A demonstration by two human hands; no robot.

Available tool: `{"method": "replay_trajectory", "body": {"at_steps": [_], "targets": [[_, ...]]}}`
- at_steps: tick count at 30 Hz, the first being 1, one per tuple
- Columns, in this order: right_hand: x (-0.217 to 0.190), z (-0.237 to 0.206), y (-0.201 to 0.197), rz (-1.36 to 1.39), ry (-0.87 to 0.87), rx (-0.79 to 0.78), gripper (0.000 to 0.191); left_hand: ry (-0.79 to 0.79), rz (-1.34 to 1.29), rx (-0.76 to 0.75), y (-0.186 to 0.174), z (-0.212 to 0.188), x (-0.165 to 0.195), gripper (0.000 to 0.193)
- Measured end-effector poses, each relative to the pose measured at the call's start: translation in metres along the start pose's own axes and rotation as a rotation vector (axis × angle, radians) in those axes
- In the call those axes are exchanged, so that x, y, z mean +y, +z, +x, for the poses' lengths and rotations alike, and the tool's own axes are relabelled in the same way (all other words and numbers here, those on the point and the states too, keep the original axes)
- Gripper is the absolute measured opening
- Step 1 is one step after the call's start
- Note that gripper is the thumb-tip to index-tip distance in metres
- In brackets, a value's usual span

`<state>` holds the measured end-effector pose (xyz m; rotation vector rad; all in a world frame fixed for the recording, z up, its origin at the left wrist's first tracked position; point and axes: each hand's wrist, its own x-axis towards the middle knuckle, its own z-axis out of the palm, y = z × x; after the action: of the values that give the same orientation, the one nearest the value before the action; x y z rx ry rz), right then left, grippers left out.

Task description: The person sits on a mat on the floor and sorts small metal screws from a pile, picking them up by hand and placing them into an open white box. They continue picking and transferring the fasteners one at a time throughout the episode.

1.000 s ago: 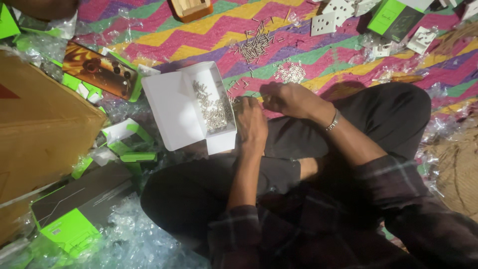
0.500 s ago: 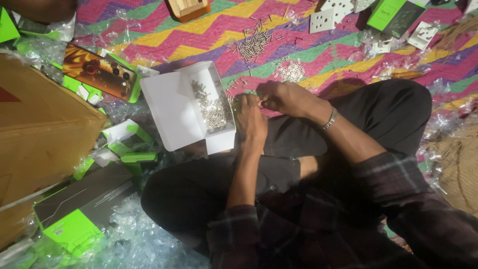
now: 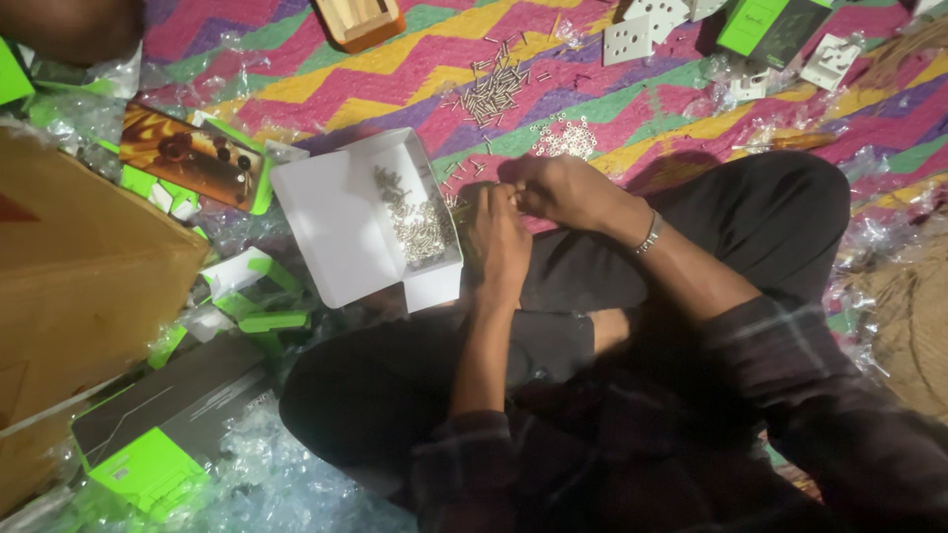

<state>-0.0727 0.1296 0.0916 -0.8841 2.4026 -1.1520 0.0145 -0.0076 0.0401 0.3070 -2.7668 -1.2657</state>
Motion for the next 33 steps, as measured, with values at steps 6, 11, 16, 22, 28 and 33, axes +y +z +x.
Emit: {"method": "replay_trajectory", "body": {"at_steps": [6, 11, 16, 22, 28, 33], "targets": [[0.007, 0.001, 0.003, 0.033, 0.110, -0.022, 0.017, 0.092, -0.090, 0.093, -0.001, 0.001, -0.005, 0.016], [0.005, 0.003, 0.000, 0.182, 0.194, -0.063, 0.016, -0.137, -0.324, 0.091, -0.005, 0.006, -0.005, 0.012], [0.005, 0.002, -0.002, 0.115, 0.129, -0.052, 0.017, -0.151, -0.265, 0.082, -0.014, 0.009, 0.003, 0.014], [0.006, 0.002, 0.003, 0.047, 0.096, 0.001, 0.018, -0.162, -0.226, 0.057, -0.023, 0.011, 0.014, 0.017], [-0.001, 0.001, 0.002, 0.018, 0.075, 0.007, 0.021, -0.109, -0.246, 0.054, -0.023, 0.009, 0.014, 0.017], [-0.002, 0.002, -0.003, 0.074, -0.040, 0.019, 0.025, -0.131, -0.224, 0.041, -0.019, 0.007, 0.011, 0.018]]}}
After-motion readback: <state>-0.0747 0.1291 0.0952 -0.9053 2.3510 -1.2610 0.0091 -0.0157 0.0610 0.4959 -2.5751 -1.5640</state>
